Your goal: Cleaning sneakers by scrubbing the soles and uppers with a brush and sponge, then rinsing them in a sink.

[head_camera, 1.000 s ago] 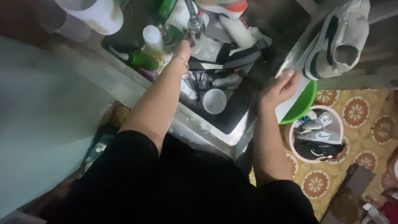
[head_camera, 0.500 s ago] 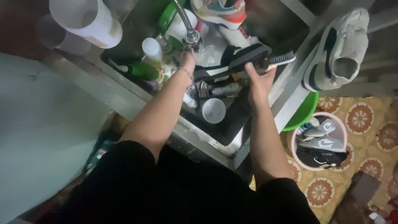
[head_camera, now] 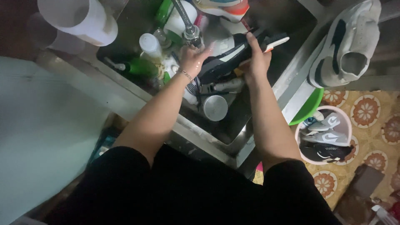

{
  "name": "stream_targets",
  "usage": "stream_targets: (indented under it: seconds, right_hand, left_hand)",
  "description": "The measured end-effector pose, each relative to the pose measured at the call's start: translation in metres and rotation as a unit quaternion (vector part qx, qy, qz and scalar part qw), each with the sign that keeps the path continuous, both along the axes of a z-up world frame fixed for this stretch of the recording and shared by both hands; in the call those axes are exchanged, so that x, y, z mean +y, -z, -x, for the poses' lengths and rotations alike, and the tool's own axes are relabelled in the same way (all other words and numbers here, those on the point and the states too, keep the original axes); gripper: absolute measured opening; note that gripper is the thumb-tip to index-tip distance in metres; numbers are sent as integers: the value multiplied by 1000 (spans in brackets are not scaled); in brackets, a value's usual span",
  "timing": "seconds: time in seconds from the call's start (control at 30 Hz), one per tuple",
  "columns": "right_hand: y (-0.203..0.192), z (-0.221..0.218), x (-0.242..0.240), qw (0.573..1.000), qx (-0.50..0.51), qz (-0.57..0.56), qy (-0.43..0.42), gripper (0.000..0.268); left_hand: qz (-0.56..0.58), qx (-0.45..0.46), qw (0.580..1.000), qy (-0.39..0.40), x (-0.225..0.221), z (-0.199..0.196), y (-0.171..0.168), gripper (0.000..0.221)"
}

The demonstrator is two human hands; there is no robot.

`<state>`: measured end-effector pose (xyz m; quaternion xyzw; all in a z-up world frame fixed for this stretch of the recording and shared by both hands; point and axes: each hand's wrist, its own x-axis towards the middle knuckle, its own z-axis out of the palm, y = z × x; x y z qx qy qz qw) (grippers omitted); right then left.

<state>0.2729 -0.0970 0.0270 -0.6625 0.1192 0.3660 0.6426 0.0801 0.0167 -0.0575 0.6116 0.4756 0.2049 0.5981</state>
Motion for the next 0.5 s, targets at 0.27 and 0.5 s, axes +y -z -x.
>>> stream_targets:
  seconds: [0.27,0.5]
  right_hand:
    - [-8,1,2,996,-17,65,-50,100]
    - [13,2,-28,983,-174,39,-40,98]
  left_hand:
    - [157,-16,982,-105,4,-29,47,79]
    - [148,-90,972,-157,-11,-25,31,75]
